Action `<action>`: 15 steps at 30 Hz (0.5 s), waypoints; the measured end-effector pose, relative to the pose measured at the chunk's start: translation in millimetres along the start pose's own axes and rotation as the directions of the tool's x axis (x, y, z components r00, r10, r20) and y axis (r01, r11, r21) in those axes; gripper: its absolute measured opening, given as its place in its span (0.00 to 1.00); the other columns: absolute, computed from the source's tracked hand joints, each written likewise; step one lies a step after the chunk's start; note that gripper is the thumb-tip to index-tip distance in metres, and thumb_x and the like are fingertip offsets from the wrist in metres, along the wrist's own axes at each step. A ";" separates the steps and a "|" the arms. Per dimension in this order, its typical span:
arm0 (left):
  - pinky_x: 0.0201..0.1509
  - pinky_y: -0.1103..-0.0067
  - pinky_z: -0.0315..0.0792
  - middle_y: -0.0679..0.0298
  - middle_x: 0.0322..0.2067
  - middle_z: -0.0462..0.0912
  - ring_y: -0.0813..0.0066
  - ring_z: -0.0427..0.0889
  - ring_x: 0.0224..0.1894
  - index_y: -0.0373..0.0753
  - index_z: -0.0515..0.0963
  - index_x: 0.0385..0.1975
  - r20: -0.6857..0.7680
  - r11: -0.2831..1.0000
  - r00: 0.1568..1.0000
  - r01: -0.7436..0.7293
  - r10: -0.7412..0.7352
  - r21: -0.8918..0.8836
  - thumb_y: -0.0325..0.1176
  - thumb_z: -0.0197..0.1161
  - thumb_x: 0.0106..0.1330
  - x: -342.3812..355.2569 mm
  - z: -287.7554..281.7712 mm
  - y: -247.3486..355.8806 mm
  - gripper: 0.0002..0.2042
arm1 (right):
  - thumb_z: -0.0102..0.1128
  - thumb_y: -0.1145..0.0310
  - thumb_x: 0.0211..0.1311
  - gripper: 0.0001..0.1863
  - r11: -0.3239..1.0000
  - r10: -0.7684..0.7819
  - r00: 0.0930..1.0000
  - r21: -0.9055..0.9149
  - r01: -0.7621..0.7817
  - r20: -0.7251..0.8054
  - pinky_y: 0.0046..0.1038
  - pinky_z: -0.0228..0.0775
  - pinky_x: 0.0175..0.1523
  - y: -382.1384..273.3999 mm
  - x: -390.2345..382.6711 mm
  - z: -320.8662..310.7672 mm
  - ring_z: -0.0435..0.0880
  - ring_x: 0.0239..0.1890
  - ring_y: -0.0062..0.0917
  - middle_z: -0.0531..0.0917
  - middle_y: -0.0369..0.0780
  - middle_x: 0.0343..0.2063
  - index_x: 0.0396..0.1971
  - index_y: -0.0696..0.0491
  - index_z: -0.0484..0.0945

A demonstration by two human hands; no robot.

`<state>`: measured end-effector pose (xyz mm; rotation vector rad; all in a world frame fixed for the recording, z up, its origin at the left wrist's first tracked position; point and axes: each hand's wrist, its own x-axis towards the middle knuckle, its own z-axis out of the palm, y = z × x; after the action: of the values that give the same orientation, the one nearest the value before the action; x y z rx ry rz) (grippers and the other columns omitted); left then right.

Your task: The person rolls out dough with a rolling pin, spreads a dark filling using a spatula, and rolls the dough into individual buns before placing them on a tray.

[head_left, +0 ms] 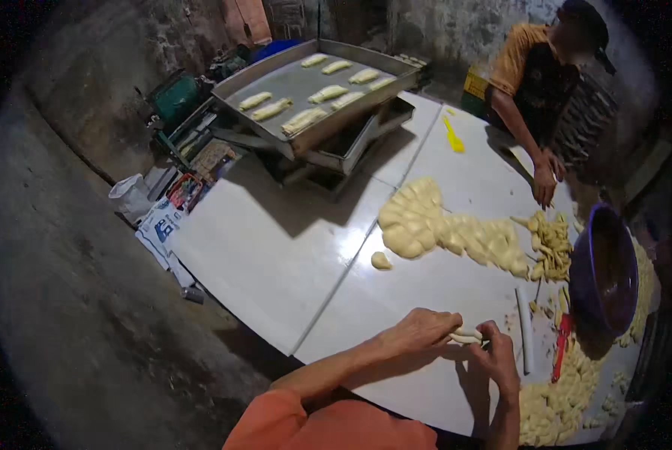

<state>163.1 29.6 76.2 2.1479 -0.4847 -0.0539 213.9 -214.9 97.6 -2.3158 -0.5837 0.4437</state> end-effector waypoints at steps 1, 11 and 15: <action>0.39 0.56 0.74 0.52 0.32 0.81 0.46 0.82 0.36 0.37 0.71 0.41 -0.056 0.999 0.998 -0.033 0.035 0.042 0.29 0.60 0.64 -7.6 -20.1 -10.8 0.09 | 0.69 0.66 0.58 0.23 1.000 -0.009 0.998 -0.007 0.009 0.057 0.37 0.77 0.38 -18.8 18.4 3.4 0.85 0.32 0.39 0.84 0.49 0.35 0.52 0.58 0.75; 0.45 0.62 0.79 0.53 0.38 0.83 0.52 0.85 0.40 0.38 0.77 0.53 -0.392 0.915 0.916 0.083 0.086 0.394 0.32 0.67 0.65 -93.4 -331.6 -73.8 0.17 | 0.68 0.68 0.62 0.11 0.770 -0.473 0.869 -0.413 0.487 0.145 0.38 0.78 0.40 -314.6 234.8 53.5 0.87 0.35 0.41 0.87 0.44 0.34 0.44 0.50 0.83; 0.51 0.66 0.79 0.51 0.45 0.85 0.53 0.86 0.46 0.37 0.80 0.53 -0.507 0.858 0.858 0.197 0.084 0.475 0.36 0.69 0.65 -107.4 -437.8 -104.4 0.19 | 0.65 0.68 0.62 0.07 0.707 -0.619 0.773 -0.332 0.625 0.138 0.40 0.78 0.41 -399.5 338.3 78.7 0.87 0.37 0.43 0.86 0.46 0.31 0.38 0.52 0.81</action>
<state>191.9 462.8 236.3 2.5658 -0.1133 0.6798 348.5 266.4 272.1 -2.2510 -1.5055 0.0186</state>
